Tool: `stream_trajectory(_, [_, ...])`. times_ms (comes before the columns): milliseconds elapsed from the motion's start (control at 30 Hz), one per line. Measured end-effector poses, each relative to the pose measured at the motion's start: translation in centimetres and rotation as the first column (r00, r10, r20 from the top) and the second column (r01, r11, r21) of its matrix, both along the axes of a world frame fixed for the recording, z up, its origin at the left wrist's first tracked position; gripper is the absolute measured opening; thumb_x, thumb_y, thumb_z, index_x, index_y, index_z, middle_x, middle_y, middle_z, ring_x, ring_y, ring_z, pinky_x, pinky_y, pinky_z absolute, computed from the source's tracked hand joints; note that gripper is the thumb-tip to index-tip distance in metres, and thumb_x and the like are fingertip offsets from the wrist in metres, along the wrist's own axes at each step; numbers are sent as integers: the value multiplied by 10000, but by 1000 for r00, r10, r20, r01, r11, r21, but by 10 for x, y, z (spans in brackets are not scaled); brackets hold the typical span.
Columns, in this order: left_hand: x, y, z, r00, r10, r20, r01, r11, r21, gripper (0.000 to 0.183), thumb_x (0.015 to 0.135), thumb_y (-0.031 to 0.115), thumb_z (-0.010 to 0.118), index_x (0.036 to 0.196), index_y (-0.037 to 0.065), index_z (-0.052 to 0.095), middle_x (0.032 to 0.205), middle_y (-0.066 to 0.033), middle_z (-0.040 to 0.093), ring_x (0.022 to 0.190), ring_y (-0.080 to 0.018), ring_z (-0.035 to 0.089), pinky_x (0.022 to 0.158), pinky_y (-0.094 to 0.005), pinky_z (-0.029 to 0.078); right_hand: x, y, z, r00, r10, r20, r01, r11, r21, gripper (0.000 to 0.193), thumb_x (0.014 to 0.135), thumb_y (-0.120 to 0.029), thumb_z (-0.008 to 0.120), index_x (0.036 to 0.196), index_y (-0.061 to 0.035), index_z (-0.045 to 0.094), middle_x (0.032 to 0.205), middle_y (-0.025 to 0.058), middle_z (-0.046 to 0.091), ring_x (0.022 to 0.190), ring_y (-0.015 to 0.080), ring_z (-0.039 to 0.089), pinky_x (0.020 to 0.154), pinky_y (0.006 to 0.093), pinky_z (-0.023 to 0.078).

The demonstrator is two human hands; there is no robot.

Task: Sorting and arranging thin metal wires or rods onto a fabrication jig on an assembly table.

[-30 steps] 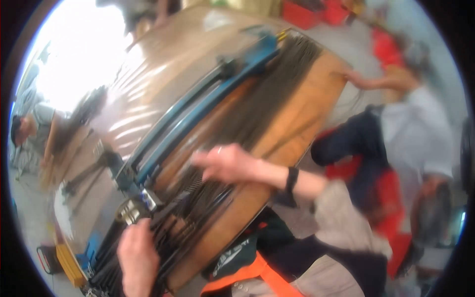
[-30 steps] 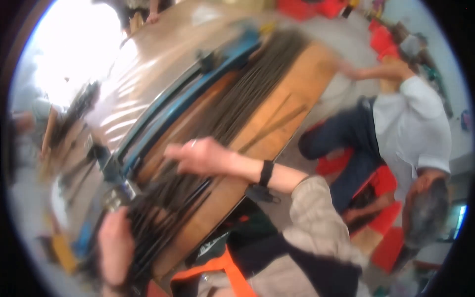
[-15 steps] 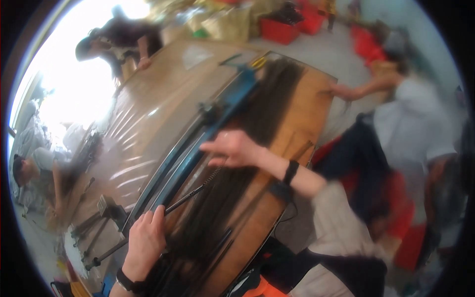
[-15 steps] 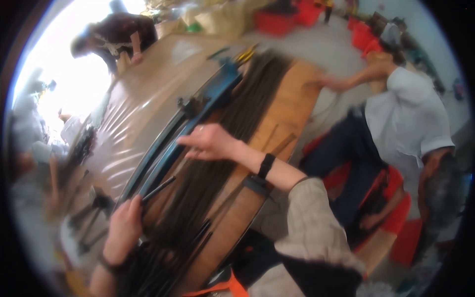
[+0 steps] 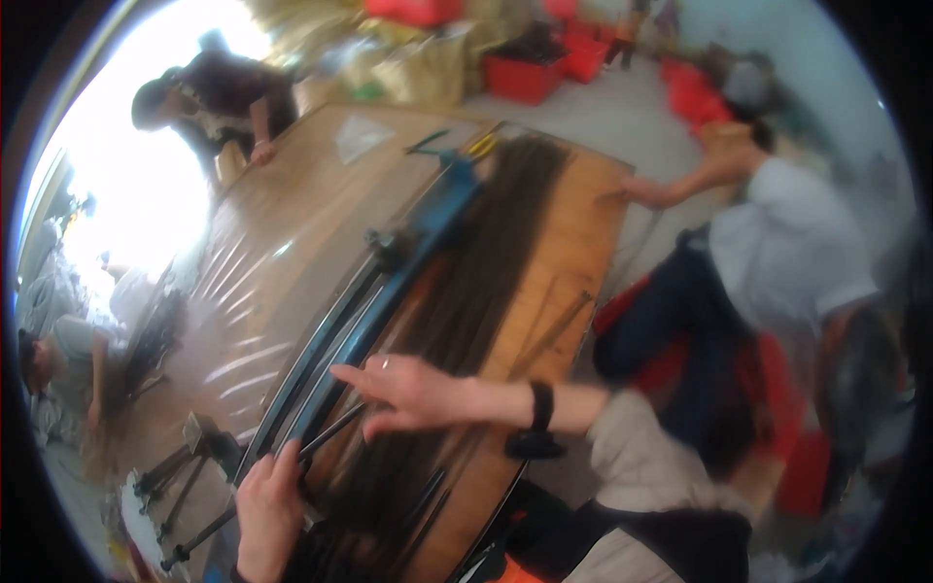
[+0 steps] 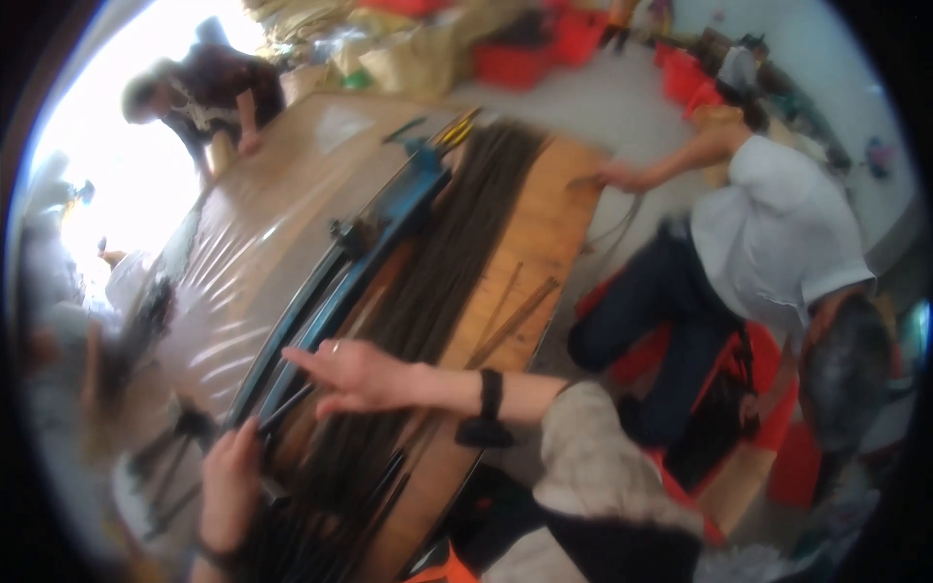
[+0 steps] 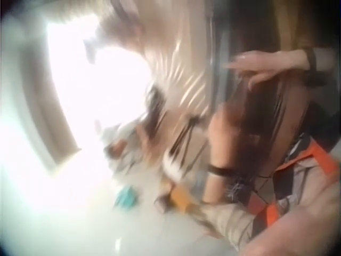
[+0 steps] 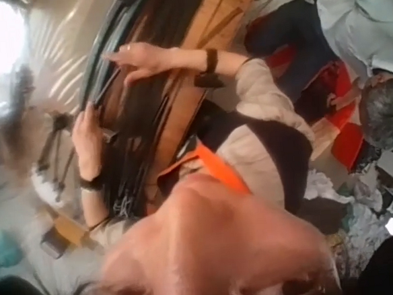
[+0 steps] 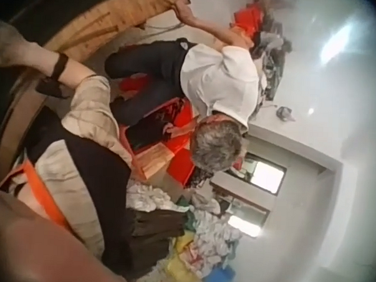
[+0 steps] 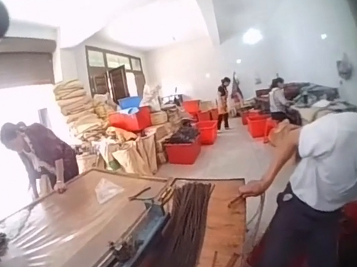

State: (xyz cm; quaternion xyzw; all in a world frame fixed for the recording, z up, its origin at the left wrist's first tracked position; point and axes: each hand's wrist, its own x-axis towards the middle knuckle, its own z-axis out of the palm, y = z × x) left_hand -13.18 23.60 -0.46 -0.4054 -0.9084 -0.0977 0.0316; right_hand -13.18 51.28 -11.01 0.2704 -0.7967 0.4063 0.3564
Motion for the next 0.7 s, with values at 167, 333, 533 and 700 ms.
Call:
stream_trajectory(167, [9, -52, -1, 978, 86, -191, -92, 996, -22, 337, 845, -21, 579, 1166, 57, 644, 766, -171, 547, 675, -366, 563, 591, -464, 442, -4, -10, -22, 999, 39, 23, -39, 999, -14, 426, 857, -297, 725, 1240, -125, 651, 746, 47, 616, 712, 235, 596, 581, 357, 500])
stream_trajectory(333, [29, -62, 12, 981, 124, -151, -115, 991, 67, 373, 843, -45, 564, 1192, 63, 640, 765, -179, 528, 676, -376, 545, 585, -466, 421, -3, -44, -1, 979, 145, -147, -146, 989, 1, 360, 870, -301, 720, 1184, -128, 681, 740, 37, 612, 686, 220, 588, 560, 341, 486])
stream_trajectory(533, [39, -85, 11, 965, 235, -119, -222, 968, 113, 311, 859, -17, 575, 1157, 44, 639, 821, -172, 556, 750, -371, 574, 669, -445, 467, -16, -84, -7, 964, -48, -260, 39, 999, -37, 343, 950, -323, 624, 1183, -73, 648, 740, 45, 589, 628, 201, 566, 531, 331, 468])
stream_trajectory(700, [43, -187, 38, 770, 505, -390, -428, 862, 272, 211, 949, 16, 554, 1149, 5, 619, 997, -225, 633, 886, -386, 618, 763, -432, 494, -39, -18, -32, 989, -143, -45, 148, 976, 158, 157, 910, -135, 644, 1055, -82, 673, 801, 107, 650, 717, 266, 632, 639, 371, 505])
